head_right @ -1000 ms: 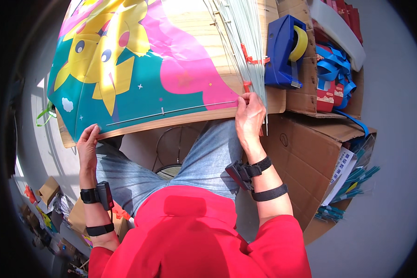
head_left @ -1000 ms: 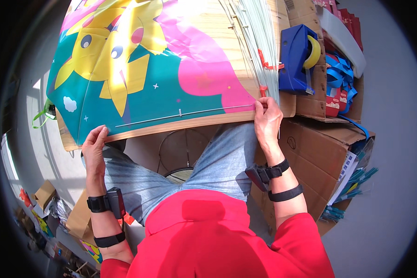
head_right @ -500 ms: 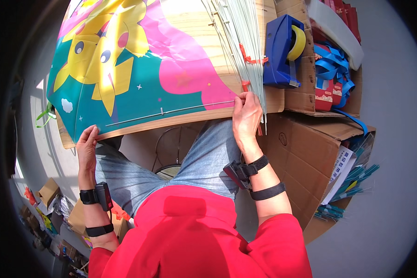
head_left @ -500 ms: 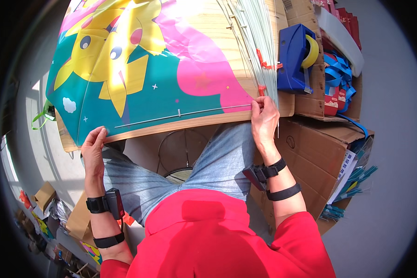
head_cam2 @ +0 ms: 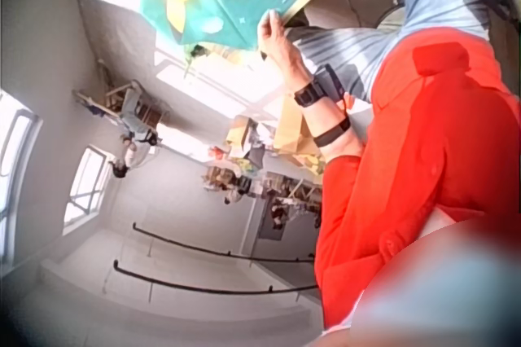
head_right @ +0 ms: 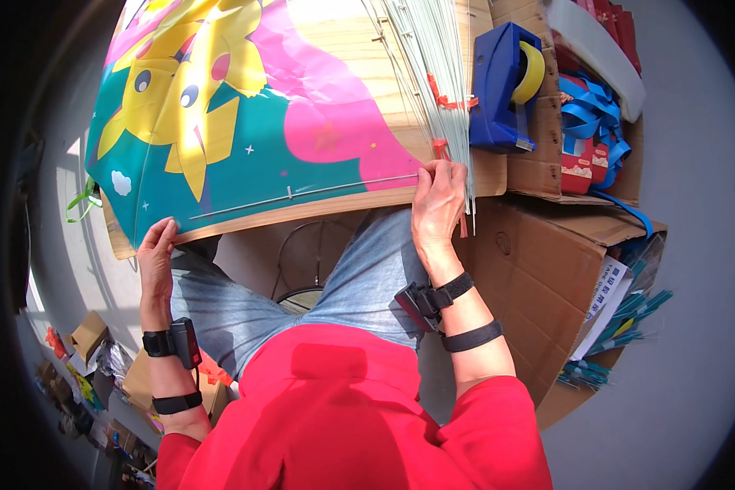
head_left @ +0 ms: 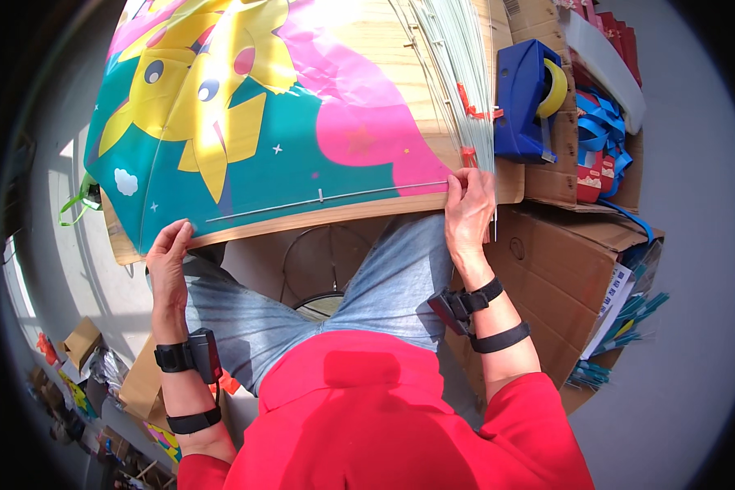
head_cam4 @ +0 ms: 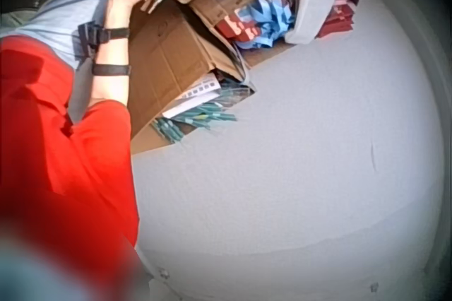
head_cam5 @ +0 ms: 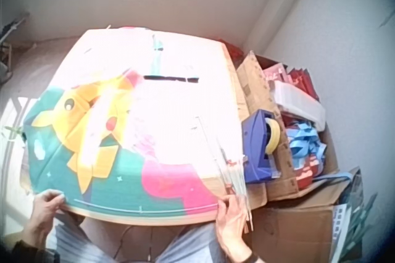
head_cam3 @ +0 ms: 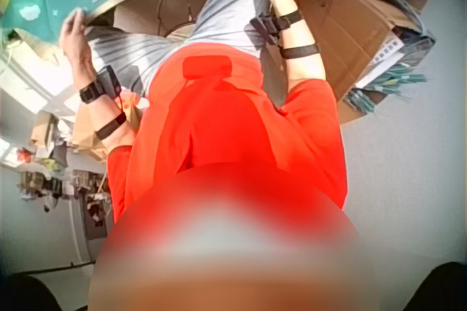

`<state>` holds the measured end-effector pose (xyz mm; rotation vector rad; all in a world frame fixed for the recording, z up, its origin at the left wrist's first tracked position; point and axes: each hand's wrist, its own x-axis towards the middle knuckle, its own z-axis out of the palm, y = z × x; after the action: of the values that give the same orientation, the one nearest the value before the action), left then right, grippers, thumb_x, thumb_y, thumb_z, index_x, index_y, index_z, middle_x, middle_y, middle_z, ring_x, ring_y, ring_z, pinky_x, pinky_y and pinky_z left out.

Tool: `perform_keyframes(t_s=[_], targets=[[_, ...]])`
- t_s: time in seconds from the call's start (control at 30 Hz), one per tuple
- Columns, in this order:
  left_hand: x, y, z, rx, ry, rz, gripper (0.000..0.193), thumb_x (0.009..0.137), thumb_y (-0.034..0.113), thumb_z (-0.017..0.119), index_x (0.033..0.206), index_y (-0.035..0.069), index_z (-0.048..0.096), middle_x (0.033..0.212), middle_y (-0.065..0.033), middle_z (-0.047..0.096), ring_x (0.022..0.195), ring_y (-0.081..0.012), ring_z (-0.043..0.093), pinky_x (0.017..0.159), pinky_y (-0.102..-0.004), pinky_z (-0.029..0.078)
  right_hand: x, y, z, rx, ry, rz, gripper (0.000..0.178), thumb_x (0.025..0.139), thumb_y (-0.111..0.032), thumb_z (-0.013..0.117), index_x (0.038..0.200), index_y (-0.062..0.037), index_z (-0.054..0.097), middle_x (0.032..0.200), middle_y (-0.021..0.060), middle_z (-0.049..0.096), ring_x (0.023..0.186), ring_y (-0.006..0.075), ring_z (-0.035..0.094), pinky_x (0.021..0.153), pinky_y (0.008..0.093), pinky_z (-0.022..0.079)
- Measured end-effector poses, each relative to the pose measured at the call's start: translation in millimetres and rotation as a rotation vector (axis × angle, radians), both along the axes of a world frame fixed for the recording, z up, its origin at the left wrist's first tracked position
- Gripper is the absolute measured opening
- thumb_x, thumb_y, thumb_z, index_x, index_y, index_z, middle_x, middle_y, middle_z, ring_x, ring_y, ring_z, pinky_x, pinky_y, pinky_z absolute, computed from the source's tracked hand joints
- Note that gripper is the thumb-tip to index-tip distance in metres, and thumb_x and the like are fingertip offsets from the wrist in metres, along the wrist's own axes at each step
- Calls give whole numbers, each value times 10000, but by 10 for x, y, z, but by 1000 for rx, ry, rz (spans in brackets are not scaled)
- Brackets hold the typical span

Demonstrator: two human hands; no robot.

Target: The recorder is assembling a plastic kite by inserting supportive rods into the kite's frame sleeves.

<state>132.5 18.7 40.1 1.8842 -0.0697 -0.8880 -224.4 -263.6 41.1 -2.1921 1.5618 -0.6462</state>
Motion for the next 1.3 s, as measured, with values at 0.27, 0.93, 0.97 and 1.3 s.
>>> perform_keyframes(t_s=[0.27, 0.93, 0.97, 1.3], targets=[[-29, -29, 9, -29, 10, -3, 208, 915, 190, 756, 1085, 70, 739, 938, 45, 684, 813, -37, 549, 727, -188, 398, 30, 4, -40, 22, -61, -95, 134, 874, 0, 677, 953, 11, 569, 938, 178, 567, 842, 374, 605, 743, 448, 499], [-7, 2, -17, -26, 15, 1, 225, 911, 190, 762, 1098, 69, 732, 957, 29, 703, 821, -43, 584, 728, -183, 412, -9, -14, -59, -16, -18, 12, 121, 880, 55, 581, 997, 51, 552, 942, 222, 578, 867, 400, 604, 775, 465, 498], [-1, 6, -24, -28, 23, 1, 227, 909, 186, 765, 1104, 74, 730, 968, 28, 707, 828, -48, 598, 741, -182, 426, -26, -16, -72, -28, -28, 20, 119, 878, 60, 567, 996, 54, 551, 939, 224, 576, 865, 401, 603, 775, 469, 497], [20, 3, -4, -42, 20, -13, 225, 908, 194, 768, 1097, 77, 733, 954, 33, 701, 820, -48, 586, 745, -186, 428, -109, 204, 123, -218, 16, 132, 363, 842, 127, 496, 1182, 55, 600, 1117, 217, 626, 1069, 387, 609, 945, 441, 486]])
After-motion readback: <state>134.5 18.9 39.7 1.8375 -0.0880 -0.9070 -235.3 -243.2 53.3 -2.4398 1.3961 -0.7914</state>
